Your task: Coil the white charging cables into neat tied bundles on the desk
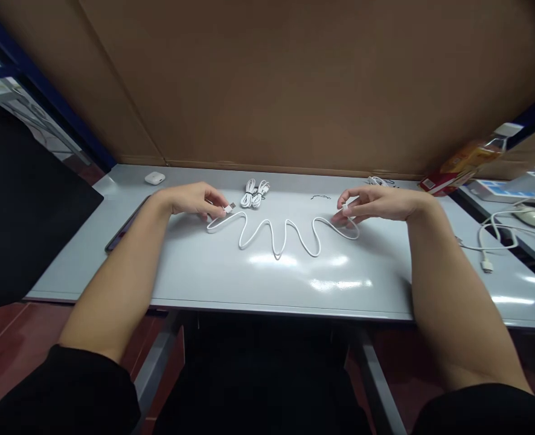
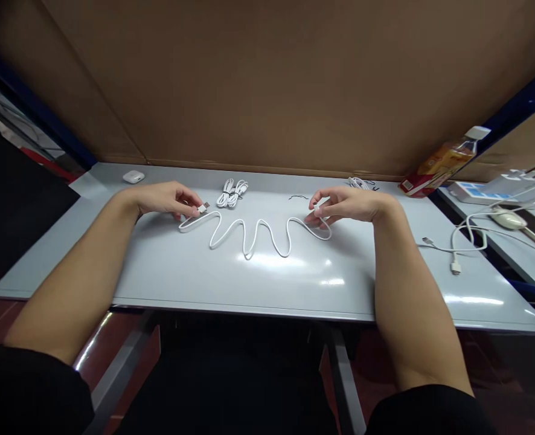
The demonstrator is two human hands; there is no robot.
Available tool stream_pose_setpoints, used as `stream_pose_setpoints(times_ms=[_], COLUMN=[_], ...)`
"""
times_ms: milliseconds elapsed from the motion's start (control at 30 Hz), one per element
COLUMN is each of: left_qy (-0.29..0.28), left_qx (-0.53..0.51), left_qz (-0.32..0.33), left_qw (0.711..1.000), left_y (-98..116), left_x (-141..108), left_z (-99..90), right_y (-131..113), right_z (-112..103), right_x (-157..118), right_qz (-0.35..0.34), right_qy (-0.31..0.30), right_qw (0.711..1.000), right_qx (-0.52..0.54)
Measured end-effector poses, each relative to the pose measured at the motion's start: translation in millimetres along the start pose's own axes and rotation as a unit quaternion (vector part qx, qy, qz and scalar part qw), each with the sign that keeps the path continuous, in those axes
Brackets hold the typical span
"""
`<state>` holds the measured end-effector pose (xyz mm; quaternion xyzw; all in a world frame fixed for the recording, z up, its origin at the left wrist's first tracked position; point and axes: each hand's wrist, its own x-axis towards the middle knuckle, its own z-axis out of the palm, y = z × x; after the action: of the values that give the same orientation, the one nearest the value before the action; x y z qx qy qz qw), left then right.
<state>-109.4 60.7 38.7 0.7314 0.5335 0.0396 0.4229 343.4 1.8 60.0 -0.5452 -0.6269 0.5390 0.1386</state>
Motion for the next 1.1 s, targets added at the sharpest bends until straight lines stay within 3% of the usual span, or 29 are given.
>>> stream_pose_setpoints(times_ms=[233,400,467,567,667,800,933,1100], left_qy=[-0.036,0.039,0.064,0.082,0.087,0.131,0.159,0.145], left_qx=[-0.024,-0.086,-0.103,-0.117,-0.093,0.044,0.113,0.092], left_qz=[0.025,0.063,0.071,0.114,0.16,0.249,0.291,0.289], left_qw=[0.999,0.994,0.99,0.983,0.979,0.958,0.937,0.942], left_y=[25,41,47,56,65,70,70,69], left_x=[5,17,20,19,14,8,8,9], left_z=[34.6,72.0,85.1,99.7,108.9,118.4,122.7,116.8], right_y=[2,-4,-8,-10,-10,-8,-8,-11], right_z=[9,37,53,75,92,101,101,99], right_x=[13,34,41,49,56,60,60,52], right_qz=[-0.018,-0.06,-0.088,-0.154,-0.194,-0.191,-0.191,-0.223], right_qy=[-0.029,-0.039,-0.015,0.067,0.134,0.197,0.182,0.195], right_qw=[0.999,0.995,0.99,0.97,0.945,0.929,0.933,0.918], right_qx=[-0.019,-0.076,-0.111,-0.176,-0.226,-0.248,-0.245,-0.263])
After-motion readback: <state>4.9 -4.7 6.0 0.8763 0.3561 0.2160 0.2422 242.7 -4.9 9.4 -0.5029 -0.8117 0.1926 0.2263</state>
